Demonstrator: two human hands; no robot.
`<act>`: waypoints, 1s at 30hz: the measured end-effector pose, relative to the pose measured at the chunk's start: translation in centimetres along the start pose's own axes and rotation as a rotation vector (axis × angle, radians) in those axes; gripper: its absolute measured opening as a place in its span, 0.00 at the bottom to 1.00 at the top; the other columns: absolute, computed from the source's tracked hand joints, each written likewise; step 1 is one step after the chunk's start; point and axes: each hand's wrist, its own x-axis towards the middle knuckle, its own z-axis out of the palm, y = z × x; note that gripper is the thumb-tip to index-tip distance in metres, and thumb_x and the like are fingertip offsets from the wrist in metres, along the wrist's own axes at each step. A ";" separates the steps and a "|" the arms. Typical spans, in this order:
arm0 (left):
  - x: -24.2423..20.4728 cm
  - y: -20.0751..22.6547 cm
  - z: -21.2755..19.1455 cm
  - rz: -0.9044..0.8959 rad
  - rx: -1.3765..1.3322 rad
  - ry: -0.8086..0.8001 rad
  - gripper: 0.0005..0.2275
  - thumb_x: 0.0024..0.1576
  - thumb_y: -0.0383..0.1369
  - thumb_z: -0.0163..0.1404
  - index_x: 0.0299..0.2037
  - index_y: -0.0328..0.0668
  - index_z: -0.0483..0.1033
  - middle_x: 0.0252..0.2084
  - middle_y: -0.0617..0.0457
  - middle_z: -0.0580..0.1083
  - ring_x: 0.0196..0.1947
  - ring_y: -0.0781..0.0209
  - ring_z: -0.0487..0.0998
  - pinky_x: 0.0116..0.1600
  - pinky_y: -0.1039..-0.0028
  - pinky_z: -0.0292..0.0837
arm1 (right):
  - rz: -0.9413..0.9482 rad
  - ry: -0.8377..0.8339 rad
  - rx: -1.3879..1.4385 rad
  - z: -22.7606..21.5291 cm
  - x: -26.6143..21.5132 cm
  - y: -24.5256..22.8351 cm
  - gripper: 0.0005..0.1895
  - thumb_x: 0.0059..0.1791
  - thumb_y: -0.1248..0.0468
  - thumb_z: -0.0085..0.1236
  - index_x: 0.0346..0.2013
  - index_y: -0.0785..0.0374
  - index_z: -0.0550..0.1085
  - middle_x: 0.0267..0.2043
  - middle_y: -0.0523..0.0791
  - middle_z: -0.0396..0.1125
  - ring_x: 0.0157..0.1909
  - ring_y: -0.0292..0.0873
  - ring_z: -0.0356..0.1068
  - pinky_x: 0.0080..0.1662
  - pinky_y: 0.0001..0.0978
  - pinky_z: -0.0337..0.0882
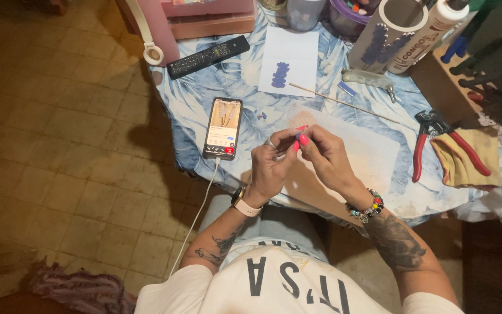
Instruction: Picking up small pink craft pieces and pressing them onto a paper template
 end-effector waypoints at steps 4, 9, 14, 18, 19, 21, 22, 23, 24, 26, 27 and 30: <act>-0.2 -0.6 -0.1 0.013 -0.003 0.002 0.10 0.51 0.25 0.44 0.42 0.31 0.68 0.40 0.40 0.71 0.41 0.54 0.71 0.42 0.73 0.70 | 0.016 0.012 0.032 -0.2 -0.2 0.8 0.11 0.48 0.64 0.41 0.23 0.66 0.67 0.17 0.43 0.56 0.21 0.33 0.54 0.27 0.24 0.61; 0.0 -0.5 -0.4 0.031 -0.025 -0.020 0.11 0.52 0.26 0.42 0.44 0.29 0.66 0.40 0.38 0.71 0.41 0.53 0.72 0.42 0.70 0.70 | -0.019 0.008 -0.019 -0.3 0.0 -0.1 0.12 0.48 0.64 0.41 0.23 0.66 0.67 0.16 0.43 0.55 0.21 0.33 0.54 0.27 0.24 0.62; 0.2 0.1 -0.4 0.049 0.057 -0.011 0.09 0.51 0.25 0.44 0.40 0.33 0.71 0.36 0.42 0.73 0.39 0.55 0.72 0.41 0.73 0.71 | -0.030 -0.014 -0.059 -0.5 0.0 -0.1 0.12 0.48 0.64 0.41 0.22 0.66 0.66 0.15 0.44 0.54 0.20 0.34 0.53 0.25 0.24 0.61; 0.1 0.0 -0.2 0.063 0.062 0.004 0.09 0.50 0.25 0.46 0.39 0.33 0.71 0.36 0.42 0.73 0.39 0.54 0.73 0.41 0.72 0.71 | 0.014 0.000 0.069 -0.2 -0.2 -0.2 0.13 0.49 0.64 0.37 0.23 0.66 0.64 0.17 0.42 0.52 0.22 0.33 0.51 0.27 0.22 0.60; 0.1 0.1 -0.1 0.063 0.062 0.005 0.09 0.50 0.25 0.46 0.39 0.33 0.71 0.36 0.42 0.73 0.39 0.54 0.73 0.41 0.72 0.71 | 0.015 -0.001 0.069 -0.2 -0.3 0.2 0.13 0.49 0.64 0.37 0.23 0.66 0.64 0.17 0.42 0.52 0.22 0.33 0.51 0.27 0.22 0.60; 0.1 0.3 -0.1 0.070 0.048 0.025 0.08 0.50 0.26 0.46 0.39 0.33 0.70 0.37 0.42 0.72 0.41 0.53 0.72 0.43 0.70 0.70 | 0.060 -0.036 0.121 -0.3 -0.4 0.9 0.15 0.50 0.62 0.34 0.24 0.66 0.65 0.16 0.41 0.49 0.21 0.34 0.50 0.27 0.24 0.61; 0.1 0.3 -0.1 0.073 0.047 0.025 0.08 0.50 0.26 0.46 0.39 0.33 0.70 0.37 0.42 0.72 0.41 0.53 0.72 0.43 0.70 0.70 | 0.057 -0.037 0.119 -0.1 -0.4 0.5 0.15 0.50 0.62 0.34 0.24 0.66 0.65 0.16 0.41 0.49 0.21 0.34 0.50 0.27 0.24 0.61; 0.1 0.4 -0.1 0.068 0.037 0.029 0.08 0.50 0.26 0.46 0.39 0.32 0.70 0.38 0.41 0.72 0.41 0.53 0.71 0.44 0.70 0.69 | 0.087 -0.046 0.168 0.1 -0.4 0.1 0.15 0.50 0.62 0.35 0.23 0.65 0.64 0.16 0.41 0.49 0.22 0.34 0.50 0.27 0.24 0.61; 0.1 0.4 -0.1 0.063 0.028 0.033 0.08 0.50 0.26 0.46 0.38 0.32 0.70 0.38 0.41 0.72 0.42 0.52 0.71 0.45 0.69 0.69 | 0.116 -0.055 0.217 0.2 -0.4 -0.3 0.15 0.50 0.61 0.35 0.23 0.64 0.64 0.16 0.41 0.48 0.23 0.35 0.50 0.27 0.24 0.61; 0.1 0.2 0.0 0.056 0.015 0.029 0.08 0.50 0.26 0.46 0.38 0.32 0.70 0.38 0.41 0.72 0.42 0.52 0.71 0.45 0.69 0.69 | 0.112 -0.051 0.209 0.2 -0.4 -0.2 0.15 0.50 0.62 0.35 0.23 0.65 0.64 0.16 0.41 0.48 0.23 0.35 0.50 0.28 0.24 0.61; 0.0 0.0 0.0 0.048 0.001 0.027 0.08 0.50 0.25 0.47 0.38 0.32 0.70 0.39 0.41 0.72 0.42 0.52 0.71 0.45 0.69 0.69 | 0.111 -0.047 0.201 0.2 -0.4 -0.1 0.14 0.50 0.62 0.35 0.23 0.65 0.64 0.16 0.41 0.48 0.23 0.35 0.50 0.28 0.25 0.61; -0.1 0.3 0.1 0.052 0.010 0.023 0.07 0.50 0.25 0.47 0.37 0.32 0.70 0.39 0.42 0.72 0.43 0.52 0.71 0.45 0.70 0.69 | 0.109 -0.043 0.197 0.3 -0.2 -1.0 0.14 0.50 0.63 0.35 0.23 0.65 0.64 0.16 0.41 0.48 0.23 0.34 0.50 0.28 0.24 0.61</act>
